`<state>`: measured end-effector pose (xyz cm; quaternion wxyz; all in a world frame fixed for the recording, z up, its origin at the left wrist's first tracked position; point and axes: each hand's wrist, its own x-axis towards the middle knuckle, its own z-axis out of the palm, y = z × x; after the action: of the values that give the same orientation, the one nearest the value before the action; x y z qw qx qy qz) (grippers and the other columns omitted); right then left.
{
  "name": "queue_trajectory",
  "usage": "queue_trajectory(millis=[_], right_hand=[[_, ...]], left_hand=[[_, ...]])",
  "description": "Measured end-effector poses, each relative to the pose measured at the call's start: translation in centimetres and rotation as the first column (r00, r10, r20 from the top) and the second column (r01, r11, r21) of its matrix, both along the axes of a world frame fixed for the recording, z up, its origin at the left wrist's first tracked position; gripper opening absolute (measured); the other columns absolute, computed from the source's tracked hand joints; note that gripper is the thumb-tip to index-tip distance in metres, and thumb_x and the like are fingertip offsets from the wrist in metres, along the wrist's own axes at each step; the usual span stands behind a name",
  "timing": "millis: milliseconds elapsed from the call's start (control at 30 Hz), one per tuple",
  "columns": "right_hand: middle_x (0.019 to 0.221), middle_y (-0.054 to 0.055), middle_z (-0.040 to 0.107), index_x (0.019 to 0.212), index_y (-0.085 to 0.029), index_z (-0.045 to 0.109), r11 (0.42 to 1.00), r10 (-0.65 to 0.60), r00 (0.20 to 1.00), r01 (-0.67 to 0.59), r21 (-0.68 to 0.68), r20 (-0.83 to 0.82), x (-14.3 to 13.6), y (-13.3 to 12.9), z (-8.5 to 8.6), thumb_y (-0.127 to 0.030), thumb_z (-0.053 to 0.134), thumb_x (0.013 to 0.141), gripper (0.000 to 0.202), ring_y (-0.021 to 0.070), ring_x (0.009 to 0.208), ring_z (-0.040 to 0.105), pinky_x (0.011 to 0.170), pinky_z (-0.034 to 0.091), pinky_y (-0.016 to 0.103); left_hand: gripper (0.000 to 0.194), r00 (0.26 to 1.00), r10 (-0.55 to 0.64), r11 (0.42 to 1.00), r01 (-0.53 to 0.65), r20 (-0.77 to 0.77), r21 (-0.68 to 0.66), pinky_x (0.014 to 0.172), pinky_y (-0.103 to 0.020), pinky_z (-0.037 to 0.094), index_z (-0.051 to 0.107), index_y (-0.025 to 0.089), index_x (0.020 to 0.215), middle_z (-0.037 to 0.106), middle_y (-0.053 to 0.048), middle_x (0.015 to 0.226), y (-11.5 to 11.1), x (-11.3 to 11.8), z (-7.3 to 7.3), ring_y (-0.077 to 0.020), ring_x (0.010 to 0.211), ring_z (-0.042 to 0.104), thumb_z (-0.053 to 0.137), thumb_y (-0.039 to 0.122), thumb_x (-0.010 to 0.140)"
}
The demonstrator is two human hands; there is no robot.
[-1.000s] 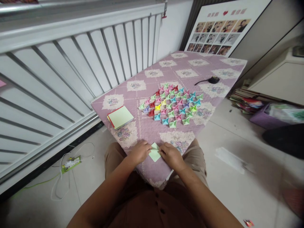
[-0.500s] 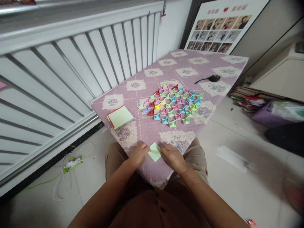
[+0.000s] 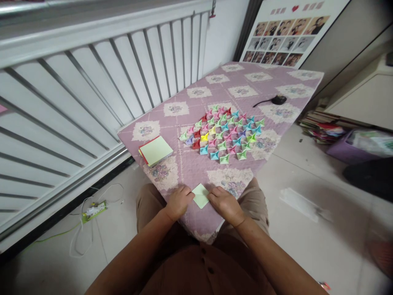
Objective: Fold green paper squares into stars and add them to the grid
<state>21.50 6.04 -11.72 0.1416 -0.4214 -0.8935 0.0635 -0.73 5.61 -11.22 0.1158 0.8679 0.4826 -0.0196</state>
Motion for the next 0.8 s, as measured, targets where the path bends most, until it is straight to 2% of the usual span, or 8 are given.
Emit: queue_trajectory(millis=[400,500,633,800], right_hand=[[0.082,0.004,0.060,0.084,-0.023,0.063,0.999,0.026,0.998,-0.025,-0.028,0.056,0.1,-0.4,0.2,-0.019,0.045,0.092,0.020,0.0191,0.083,0.050,0.076,0.043,0.031],[0.083,0.004,0.060,0.084,-0.023,0.064,0.999,0.024,0.999,-0.022,-0.049,0.034,0.1,-0.4,0.3,-0.019,0.044,0.092,0.022,0.0190,0.084,0.051,0.077,0.044,0.032],[0.083,0.004,0.061,0.084,-0.024,0.064,0.997,0.018,1.000,-0.019,-0.076,-0.010,0.1,-0.4,0.3,-0.021,0.042,0.093,0.024,0.0188,0.084,0.052,0.079,0.045,0.032],[0.086,0.005,0.062,0.092,-0.024,0.066,0.998,0.009,1.000,-0.010,-0.068,-0.020,0.4,-0.7,-0.4,-0.022,0.041,0.093,0.024,0.0197,0.087,0.053,0.082,0.044,0.034]], left_hand=[[0.026,1.000,-0.022,1.000,0.022,-0.009,0.009,0.083,-0.034,0.038,0.061,0.023,0.103,0.057,-0.006,0.102,-0.2,-0.1,0.5,-0.0216,0.095,0.048,0.037,0.024,0.095],[0.028,0.999,-0.037,0.999,0.037,0.003,-0.005,0.084,-0.034,0.037,0.057,0.025,0.113,0.057,-0.006,0.103,-0.3,-0.1,0.8,-0.0222,0.096,0.048,0.036,0.025,0.095],[0.036,1.000,-0.003,0.998,0.003,-0.001,-0.067,0.083,-0.033,0.037,0.046,0.033,0.129,0.055,-0.005,0.104,-0.7,0.1,1.2,-0.0218,0.096,0.048,0.035,0.025,0.096],[0.037,1.000,-0.011,0.995,0.012,0.009,-0.101,0.079,-0.034,0.038,0.044,0.034,0.130,0.052,-0.007,0.102,-1.0,0.5,1.7,-0.0239,0.094,0.047,0.035,0.024,0.095]])
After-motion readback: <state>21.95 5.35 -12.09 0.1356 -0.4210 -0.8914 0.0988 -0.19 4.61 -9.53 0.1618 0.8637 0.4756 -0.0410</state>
